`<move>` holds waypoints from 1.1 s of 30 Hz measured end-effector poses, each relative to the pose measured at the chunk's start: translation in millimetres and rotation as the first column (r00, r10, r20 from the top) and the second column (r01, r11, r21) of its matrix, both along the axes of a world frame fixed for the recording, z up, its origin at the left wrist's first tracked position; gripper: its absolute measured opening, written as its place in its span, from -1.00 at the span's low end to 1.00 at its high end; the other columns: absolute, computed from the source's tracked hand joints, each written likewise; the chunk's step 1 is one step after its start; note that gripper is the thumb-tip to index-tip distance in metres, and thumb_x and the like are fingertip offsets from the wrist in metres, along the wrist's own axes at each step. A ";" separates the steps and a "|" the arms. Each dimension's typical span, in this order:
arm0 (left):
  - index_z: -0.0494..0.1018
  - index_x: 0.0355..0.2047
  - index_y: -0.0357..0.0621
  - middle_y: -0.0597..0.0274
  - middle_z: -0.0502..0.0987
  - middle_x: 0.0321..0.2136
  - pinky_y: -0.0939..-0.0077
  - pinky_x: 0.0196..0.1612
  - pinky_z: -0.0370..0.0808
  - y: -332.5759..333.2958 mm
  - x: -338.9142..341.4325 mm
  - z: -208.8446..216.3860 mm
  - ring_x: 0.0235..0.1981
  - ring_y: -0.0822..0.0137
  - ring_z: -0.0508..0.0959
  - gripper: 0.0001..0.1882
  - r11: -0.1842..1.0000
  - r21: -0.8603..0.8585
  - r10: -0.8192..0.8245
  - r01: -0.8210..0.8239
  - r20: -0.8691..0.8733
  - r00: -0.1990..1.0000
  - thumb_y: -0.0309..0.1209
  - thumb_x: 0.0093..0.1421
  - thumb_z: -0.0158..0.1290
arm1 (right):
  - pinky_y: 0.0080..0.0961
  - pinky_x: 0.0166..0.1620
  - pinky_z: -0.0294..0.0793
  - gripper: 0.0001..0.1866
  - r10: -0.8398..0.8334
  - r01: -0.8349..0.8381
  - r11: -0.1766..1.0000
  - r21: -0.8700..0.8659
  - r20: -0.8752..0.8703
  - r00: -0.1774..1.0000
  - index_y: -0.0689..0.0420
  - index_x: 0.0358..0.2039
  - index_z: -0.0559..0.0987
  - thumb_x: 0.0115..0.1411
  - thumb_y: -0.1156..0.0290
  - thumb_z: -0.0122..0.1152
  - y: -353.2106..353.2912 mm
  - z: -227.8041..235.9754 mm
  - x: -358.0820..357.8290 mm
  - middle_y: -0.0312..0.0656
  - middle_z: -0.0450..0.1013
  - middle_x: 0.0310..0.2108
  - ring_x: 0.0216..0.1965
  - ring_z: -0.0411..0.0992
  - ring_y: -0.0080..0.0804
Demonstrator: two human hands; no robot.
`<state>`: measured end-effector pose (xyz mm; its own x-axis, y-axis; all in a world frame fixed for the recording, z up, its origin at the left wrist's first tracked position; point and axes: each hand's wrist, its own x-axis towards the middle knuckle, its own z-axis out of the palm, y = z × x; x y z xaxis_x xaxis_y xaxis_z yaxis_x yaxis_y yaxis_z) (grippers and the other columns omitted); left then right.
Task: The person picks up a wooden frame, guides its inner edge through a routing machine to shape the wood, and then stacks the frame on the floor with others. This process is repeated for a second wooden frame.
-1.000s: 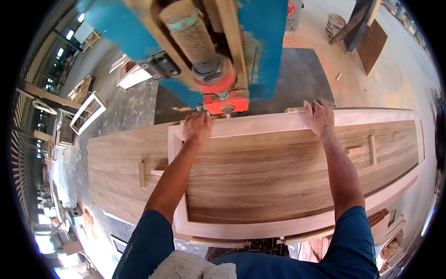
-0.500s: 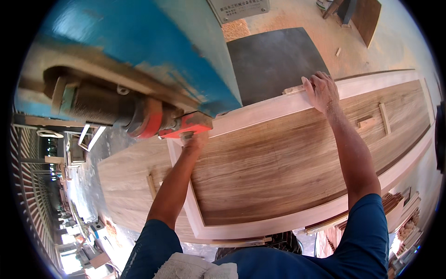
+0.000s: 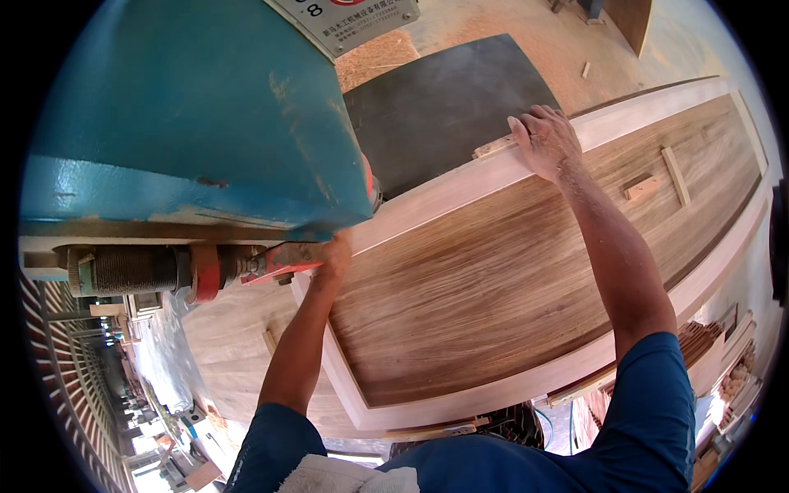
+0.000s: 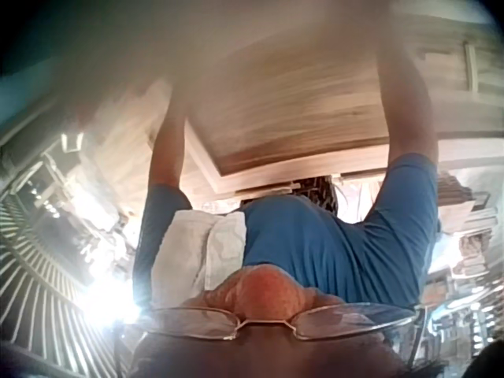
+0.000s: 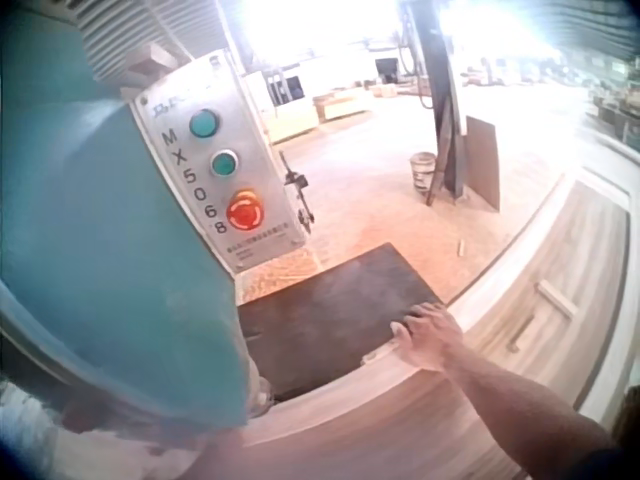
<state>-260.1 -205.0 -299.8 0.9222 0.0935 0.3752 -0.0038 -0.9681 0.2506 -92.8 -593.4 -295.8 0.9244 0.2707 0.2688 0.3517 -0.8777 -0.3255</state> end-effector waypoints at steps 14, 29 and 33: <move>0.52 -0.26 -0.27 -0.25 0.57 -0.24 -0.11 -0.10 0.41 20.3 13.0 -17.9 -0.19 -0.27 0.51 -0.66 0.995 0.089 0.063 -0.052 -0.115 0.991 -0.26 0.27 -0.12 | -0.33 0.14 0.33 -0.56 0.014 -0.015 0.996 -0.091 -0.011 1.000 0.11 -0.30 0.62 0.40 0.12 -0.19 2.6 -3.3 2.5 -0.20 0.49 -0.22 -0.03 0.41 -0.33; 0.52 -0.24 -0.27 -0.24 0.57 -0.24 -0.10 -0.09 0.41 20.8 5.5 -6.7 -0.17 -0.25 0.51 -0.66 0.997 0.062 0.045 -0.038 -0.113 0.993 -0.25 0.27 -0.11 | -0.32 0.16 0.32 -0.52 -0.026 0.016 0.992 -0.126 -0.075 0.997 0.18 -0.30 0.62 0.41 0.15 -0.25 1.5 9.6 -0.7 -0.13 0.50 -0.21 -0.03 0.41 -0.31; 0.52 -0.23 -0.27 -0.24 0.57 -0.23 -0.10 -0.08 0.41 25.3 -0.9 -0.9 -0.16 -0.25 0.51 -0.66 0.997 0.063 0.048 -0.041 -0.115 0.992 -0.25 0.27 -0.11 | -0.31 0.14 0.32 -0.52 0.005 -0.010 0.996 -0.088 -0.062 0.998 0.19 -0.31 0.62 0.41 0.18 -0.24 1.3 3.5 3.0 -0.11 0.50 -0.24 -0.04 0.42 -0.29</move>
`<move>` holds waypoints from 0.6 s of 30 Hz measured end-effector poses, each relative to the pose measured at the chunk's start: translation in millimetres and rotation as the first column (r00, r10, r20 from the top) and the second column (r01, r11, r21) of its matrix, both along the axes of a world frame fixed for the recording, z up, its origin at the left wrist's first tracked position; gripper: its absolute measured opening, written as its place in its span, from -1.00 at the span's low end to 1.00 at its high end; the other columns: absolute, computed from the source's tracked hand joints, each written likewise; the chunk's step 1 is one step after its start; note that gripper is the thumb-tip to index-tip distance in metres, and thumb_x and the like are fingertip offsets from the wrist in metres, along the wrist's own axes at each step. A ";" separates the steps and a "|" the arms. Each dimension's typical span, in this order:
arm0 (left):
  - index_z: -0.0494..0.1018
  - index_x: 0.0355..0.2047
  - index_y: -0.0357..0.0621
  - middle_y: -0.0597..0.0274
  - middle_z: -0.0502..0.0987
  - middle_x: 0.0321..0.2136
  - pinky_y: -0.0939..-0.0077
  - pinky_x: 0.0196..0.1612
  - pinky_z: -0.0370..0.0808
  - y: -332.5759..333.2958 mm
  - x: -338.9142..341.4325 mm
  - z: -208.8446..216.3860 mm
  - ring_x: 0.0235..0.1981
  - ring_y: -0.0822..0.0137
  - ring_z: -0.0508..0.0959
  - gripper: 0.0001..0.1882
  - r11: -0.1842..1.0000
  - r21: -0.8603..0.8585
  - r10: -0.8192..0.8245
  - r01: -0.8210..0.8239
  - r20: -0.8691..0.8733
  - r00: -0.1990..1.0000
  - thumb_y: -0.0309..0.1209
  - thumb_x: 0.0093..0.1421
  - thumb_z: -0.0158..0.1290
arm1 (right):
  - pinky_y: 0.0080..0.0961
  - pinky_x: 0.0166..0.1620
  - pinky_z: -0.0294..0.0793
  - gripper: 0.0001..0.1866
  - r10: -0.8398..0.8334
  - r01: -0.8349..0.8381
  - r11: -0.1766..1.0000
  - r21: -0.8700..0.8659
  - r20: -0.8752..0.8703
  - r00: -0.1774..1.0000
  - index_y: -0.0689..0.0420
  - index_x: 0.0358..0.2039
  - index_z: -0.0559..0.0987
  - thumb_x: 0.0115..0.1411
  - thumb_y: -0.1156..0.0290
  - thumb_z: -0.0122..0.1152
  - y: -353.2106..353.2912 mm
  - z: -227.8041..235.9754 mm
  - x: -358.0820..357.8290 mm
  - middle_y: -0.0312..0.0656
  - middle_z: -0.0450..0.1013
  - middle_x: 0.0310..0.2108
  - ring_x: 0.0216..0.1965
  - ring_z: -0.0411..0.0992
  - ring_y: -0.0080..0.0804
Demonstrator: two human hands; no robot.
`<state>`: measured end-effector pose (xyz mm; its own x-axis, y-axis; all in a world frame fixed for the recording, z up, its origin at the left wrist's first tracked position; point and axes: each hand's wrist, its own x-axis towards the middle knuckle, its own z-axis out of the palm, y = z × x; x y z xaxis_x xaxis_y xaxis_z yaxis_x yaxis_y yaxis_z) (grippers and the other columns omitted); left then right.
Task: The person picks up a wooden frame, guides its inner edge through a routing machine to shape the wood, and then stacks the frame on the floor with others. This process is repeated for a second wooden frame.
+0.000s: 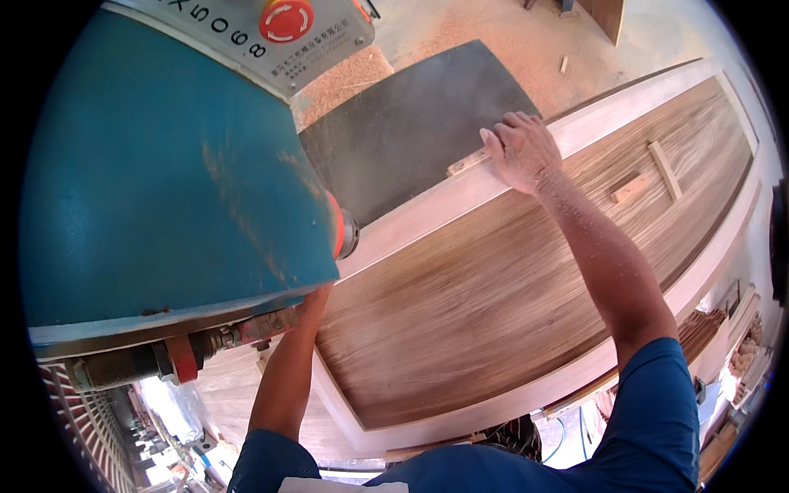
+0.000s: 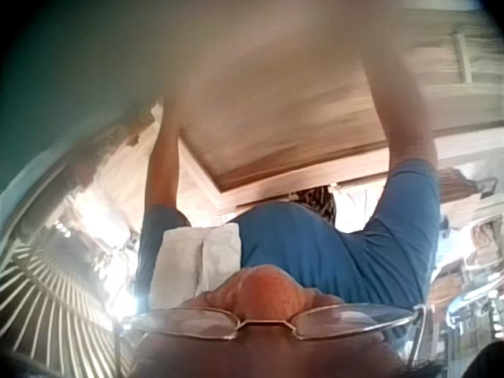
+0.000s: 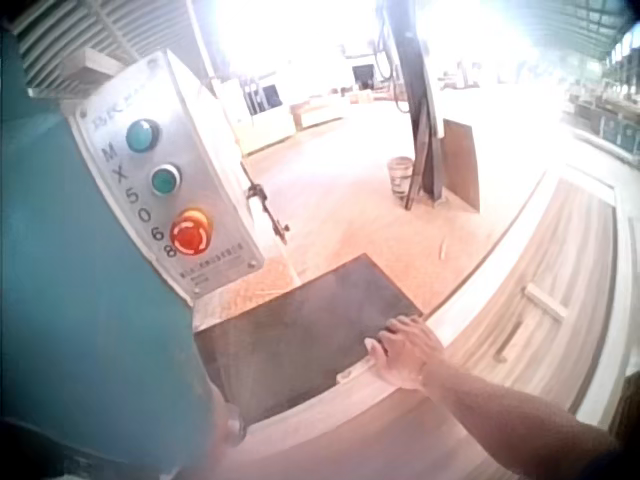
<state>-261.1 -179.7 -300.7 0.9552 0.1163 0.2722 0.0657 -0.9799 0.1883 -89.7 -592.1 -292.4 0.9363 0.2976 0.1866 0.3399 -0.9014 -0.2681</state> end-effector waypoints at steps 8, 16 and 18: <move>0.51 -0.22 -0.27 -0.23 0.57 -0.23 -0.10 -0.07 0.41 3.8 -3.4 3.5 -0.15 -0.24 0.51 -0.66 1.000 -0.002 0.004 -0.004 0.007 1.000 -0.24 0.26 -0.10 | -0.32 0.11 0.33 -0.59 -0.013 0.010 0.999 0.046 0.050 0.999 0.14 -0.33 0.63 0.40 0.22 -0.18 -2.3 0.2 -1.9 -0.18 0.49 -0.28 -0.08 0.42 -0.31; 0.51 -0.21 -0.27 -0.23 0.57 -0.22 -0.09 -0.07 0.40 10.4 -4.1 7.7 -0.14 -0.24 0.51 -0.66 1.000 0.009 0.002 -0.002 0.010 1.000 -0.24 0.26 -0.10 | -0.31 0.09 0.34 -0.58 -0.022 0.018 0.998 0.066 0.063 0.998 0.13 -0.37 0.64 0.40 0.23 -0.17 0.8 0.0 -3.2 -0.18 0.50 -0.30 -0.11 0.43 -0.30; 0.51 -0.21 -0.27 -0.23 0.57 -0.22 -0.09 -0.06 0.40 10.4 -2.0 8.3 -0.14 -0.23 0.51 -0.66 1.000 0.011 -0.001 0.001 0.011 1.000 -0.24 0.26 -0.10 | -0.30 0.10 0.35 -0.58 -0.046 0.038 0.996 0.076 0.103 0.994 0.14 -0.38 0.63 0.40 0.23 -0.17 -1.4 -3.6 -0.8 -0.17 0.50 -0.30 -0.11 0.43 -0.29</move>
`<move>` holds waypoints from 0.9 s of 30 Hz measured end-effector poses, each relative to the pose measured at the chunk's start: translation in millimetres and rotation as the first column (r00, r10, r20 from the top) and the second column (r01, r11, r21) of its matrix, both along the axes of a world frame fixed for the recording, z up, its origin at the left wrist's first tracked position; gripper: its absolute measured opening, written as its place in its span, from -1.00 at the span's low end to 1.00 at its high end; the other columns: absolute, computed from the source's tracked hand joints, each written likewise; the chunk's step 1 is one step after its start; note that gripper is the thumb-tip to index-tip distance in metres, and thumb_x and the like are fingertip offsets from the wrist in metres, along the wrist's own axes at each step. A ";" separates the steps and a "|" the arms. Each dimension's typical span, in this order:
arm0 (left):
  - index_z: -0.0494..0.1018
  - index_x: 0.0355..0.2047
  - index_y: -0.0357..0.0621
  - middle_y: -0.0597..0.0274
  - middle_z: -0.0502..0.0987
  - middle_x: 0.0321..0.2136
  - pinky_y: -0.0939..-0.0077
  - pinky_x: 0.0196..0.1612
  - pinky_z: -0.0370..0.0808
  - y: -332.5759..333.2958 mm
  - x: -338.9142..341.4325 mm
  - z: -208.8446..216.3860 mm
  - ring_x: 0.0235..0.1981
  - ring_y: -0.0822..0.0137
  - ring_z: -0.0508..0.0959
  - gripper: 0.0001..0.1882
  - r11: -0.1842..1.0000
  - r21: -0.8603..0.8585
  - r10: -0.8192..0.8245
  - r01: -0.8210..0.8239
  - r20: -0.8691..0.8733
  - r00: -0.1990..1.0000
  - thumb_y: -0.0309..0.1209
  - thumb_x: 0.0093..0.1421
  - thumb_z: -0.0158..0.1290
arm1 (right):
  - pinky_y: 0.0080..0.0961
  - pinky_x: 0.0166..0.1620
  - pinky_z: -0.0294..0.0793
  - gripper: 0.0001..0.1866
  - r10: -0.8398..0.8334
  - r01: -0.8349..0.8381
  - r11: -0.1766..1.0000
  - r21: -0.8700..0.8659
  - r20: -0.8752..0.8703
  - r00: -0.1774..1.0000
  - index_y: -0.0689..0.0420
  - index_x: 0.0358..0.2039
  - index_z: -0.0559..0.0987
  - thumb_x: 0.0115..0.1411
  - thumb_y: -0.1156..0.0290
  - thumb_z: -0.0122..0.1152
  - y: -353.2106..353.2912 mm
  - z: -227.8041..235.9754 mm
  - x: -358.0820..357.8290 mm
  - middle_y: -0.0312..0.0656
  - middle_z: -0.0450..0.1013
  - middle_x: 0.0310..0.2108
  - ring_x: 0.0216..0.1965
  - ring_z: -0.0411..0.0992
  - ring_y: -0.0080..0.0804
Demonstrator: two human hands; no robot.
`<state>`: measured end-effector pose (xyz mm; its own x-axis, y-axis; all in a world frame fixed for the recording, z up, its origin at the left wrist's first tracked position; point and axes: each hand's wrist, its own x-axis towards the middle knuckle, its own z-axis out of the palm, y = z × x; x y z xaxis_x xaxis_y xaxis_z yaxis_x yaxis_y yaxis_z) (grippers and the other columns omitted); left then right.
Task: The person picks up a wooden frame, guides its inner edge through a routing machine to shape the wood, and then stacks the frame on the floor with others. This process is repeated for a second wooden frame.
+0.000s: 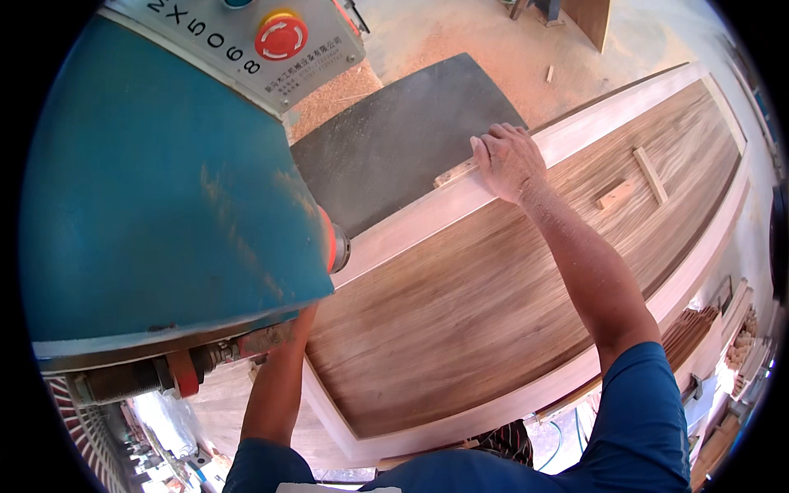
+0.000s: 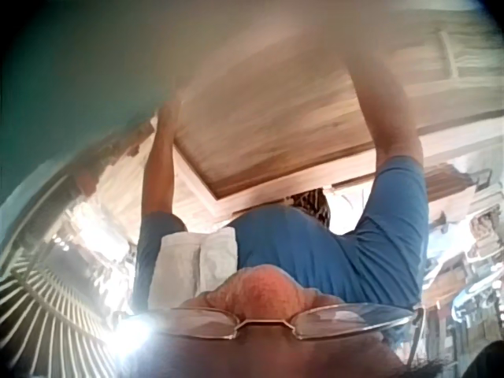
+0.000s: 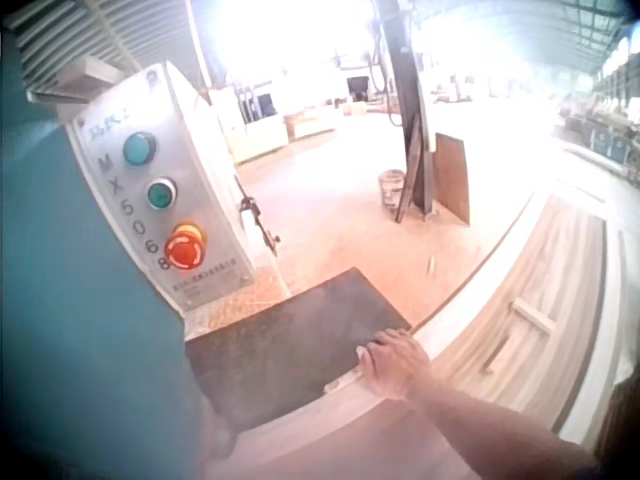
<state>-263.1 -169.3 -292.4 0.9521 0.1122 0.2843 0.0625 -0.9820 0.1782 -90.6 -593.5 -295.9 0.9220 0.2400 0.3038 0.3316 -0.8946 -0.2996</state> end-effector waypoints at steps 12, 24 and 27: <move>0.51 -0.19 -0.27 -0.22 0.57 -0.22 -0.09 -0.05 0.40 2.8 7.0 -0.6 -0.12 -0.22 0.51 -0.65 1.000 -0.007 -0.007 0.007 -0.014 1.000 -0.23 0.26 -0.09 | -0.28 0.11 0.35 -0.59 -0.024 0.025 0.999 0.031 -0.039 0.999 0.16 -0.38 0.62 0.39 0.23 -0.17 1.5 -9.9 2.5 -0.15 0.52 -0.26 -0.07 0.44 -0.25; 0.50 -0.18 -0.27 -0.21 0.57 -0.21 -0.08 -0.04 0.40 -4.3 15.6 -7.6 -0.11 -0.21 0.51 -0.65 1.000 -0.003 0.012 -0.012 -0.006 1.000 -0.22 0.26 -0.08 | -0.25 0.05 0.36 -0.60 -0.009 0.007 0.999 0.049 0.038 0.999 0.15 -0.48 0.59 0.37 0.21 -0.09 5.3 -8.2 2.3 -0.15 0.47 -0.34 -0.14 0.43 -0.21; 0.50 -0.17 -0.26 -0.21 0.57 -0.21 -0.08 -0.03 0.40 -8.2 21.0 -11.7 -0.10 -0.21 0.51 -0.65 1.000 -0.004 0.019 -0.019 -0.012 1.000 -0.22 0.26 -0.08 | -0.26 0.04 0.36 -0.61 -0.008 0.006 0.998 0.060 0.039 0.999 0.15 -0.48 0.59 0.37 0.22 -0.08 5.5 -10.4 2.4 -0.15 0.47 -0.35 -0.15 0.43 -0.21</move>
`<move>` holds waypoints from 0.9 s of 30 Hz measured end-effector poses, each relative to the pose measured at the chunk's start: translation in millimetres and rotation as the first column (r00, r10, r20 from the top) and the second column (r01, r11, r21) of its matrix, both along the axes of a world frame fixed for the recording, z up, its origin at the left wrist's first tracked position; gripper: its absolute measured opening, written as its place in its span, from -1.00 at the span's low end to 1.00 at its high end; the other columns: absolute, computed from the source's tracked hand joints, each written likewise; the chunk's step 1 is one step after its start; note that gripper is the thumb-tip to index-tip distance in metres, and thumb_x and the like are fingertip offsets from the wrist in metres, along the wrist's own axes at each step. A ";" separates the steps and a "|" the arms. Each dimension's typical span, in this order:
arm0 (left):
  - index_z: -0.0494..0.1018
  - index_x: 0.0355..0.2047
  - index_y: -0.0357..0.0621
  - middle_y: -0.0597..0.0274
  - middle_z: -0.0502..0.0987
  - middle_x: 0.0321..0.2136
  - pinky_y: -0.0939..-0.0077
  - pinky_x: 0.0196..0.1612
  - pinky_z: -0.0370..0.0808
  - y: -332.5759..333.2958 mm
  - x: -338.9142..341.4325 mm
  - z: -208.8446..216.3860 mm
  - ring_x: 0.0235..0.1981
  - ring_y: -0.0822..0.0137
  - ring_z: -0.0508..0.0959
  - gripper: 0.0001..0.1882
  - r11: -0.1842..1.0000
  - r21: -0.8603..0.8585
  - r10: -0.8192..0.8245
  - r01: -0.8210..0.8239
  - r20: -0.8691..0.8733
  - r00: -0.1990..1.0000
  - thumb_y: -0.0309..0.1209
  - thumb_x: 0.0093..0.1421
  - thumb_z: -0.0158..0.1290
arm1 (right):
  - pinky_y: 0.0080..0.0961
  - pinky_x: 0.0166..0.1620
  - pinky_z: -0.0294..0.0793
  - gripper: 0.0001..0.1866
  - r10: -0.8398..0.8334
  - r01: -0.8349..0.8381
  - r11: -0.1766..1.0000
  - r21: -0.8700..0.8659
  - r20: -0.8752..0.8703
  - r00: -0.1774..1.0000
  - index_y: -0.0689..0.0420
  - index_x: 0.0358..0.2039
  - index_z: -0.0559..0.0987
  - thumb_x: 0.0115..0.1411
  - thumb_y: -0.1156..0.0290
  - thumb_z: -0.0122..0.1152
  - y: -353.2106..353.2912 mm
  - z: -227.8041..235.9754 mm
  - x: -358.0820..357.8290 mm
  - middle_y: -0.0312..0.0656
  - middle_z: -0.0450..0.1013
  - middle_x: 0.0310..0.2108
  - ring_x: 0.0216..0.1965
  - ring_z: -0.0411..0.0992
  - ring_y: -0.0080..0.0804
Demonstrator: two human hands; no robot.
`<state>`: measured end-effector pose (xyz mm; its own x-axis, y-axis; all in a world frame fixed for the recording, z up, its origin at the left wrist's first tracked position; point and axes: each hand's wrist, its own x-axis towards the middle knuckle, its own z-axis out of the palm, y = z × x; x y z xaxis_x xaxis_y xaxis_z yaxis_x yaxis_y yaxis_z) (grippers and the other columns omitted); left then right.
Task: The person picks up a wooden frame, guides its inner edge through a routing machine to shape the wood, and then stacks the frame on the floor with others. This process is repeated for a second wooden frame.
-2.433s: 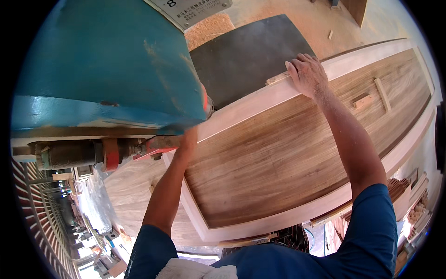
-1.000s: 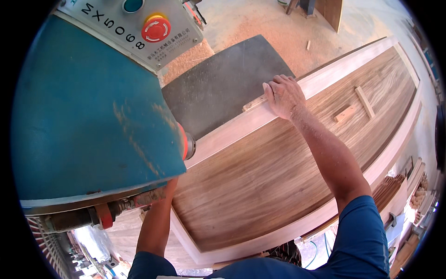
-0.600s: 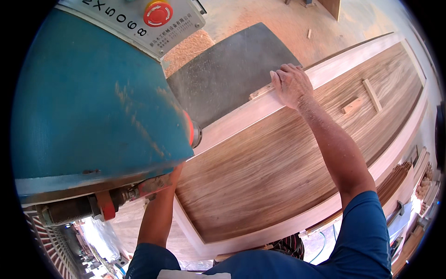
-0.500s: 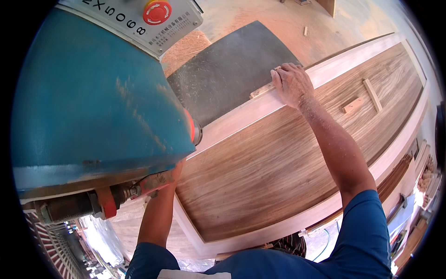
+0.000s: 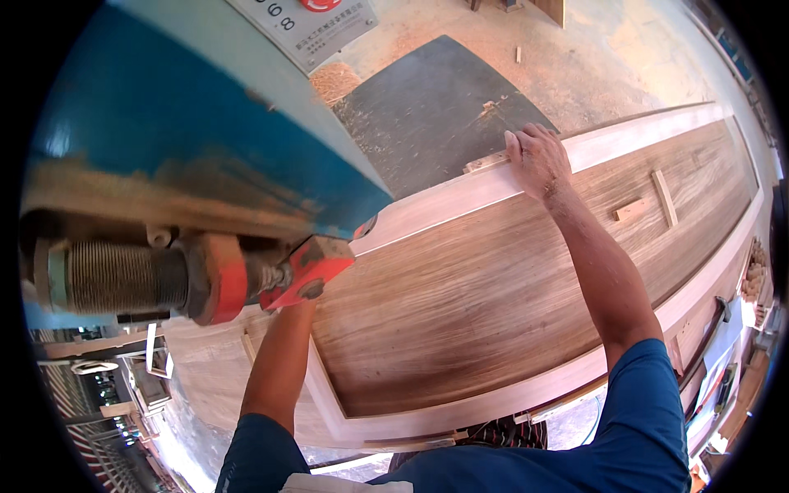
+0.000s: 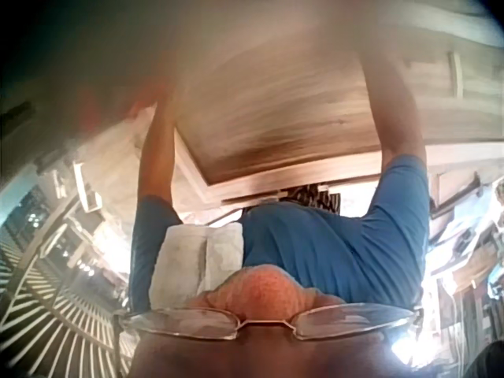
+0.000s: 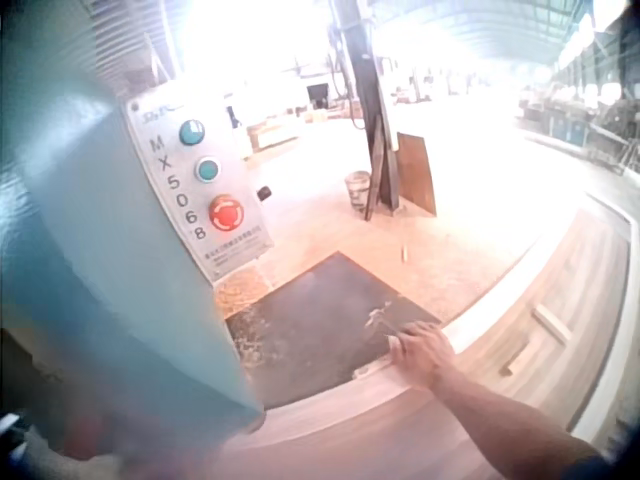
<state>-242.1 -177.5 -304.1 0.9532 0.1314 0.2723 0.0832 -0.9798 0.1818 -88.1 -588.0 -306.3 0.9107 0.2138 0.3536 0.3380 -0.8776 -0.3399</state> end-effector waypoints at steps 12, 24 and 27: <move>0.50 -0.16 -0.26 -0.20 0.57 -0.20 -0.08 -0.02 0.39 -9.0 8.5 -16.7 -0.09 -0.20 0.51 -0.64 0.999 -0.020 0.036 -0.036 -0.015 0.999 -0.21 0.26 -0.07 | -0.26 0.02 0.37 -0.59 0.048 -0.048 0.998 -0.035 -0.007 0.999 0.18 -0.44 0.60 0.39 0.22 -0.11 0.6 2.6 -3.1 -0.13 0.48 -0.36 -0.16 0.44 -0.21; 0.49 -0.14 -0.26 -0.19 0.57 -0.19 -0.07 -0.01 0.39 -11.2 1.0 -26.3 -0.07 -0.19 0.50 -0.63 0.997 -0.006 0.075 -0.075 0.003 0.997 -0.21 0.25 -0.06 | -0.23 0.03 0.37 -0.62 0.096 -0.103 0.993 0.055 0.122 0.988 0.17 -0.45 0.61 0.37 0.24 -0.08 0.4 7.2 -11.8 -0.11 0.49 -0.38 -0.16 0.45 -0.19; 0.49 -0.14 -0.26 -0.19 0.57 -0.19 -0.07 -0.01 0.39 -11.3 -5.3 -30.1 -0.07 -0.19 0.50 -0.63 0.995 -0.005 0.098 -0.097 0.036 0.995 -0.20 0.25 -0.06 | -0.22 0.04 0.37 -0.61 0.112 -0.118 0.992 0.039 0.124 0.986 0.17 -0.45 0.60 0.37 0.23 -0.09 -2.6 5.8 -15.0 -0.12 0.50 -0.37 -0.14 0.46 -0.18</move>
<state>-247.3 -188.8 -334.1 0.9253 0.2242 0.3059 0.1716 -0.9667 0.1896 -103.1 -590.6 -300.5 0.8306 0.2956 0.4720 0.4771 -0.8149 -0.3292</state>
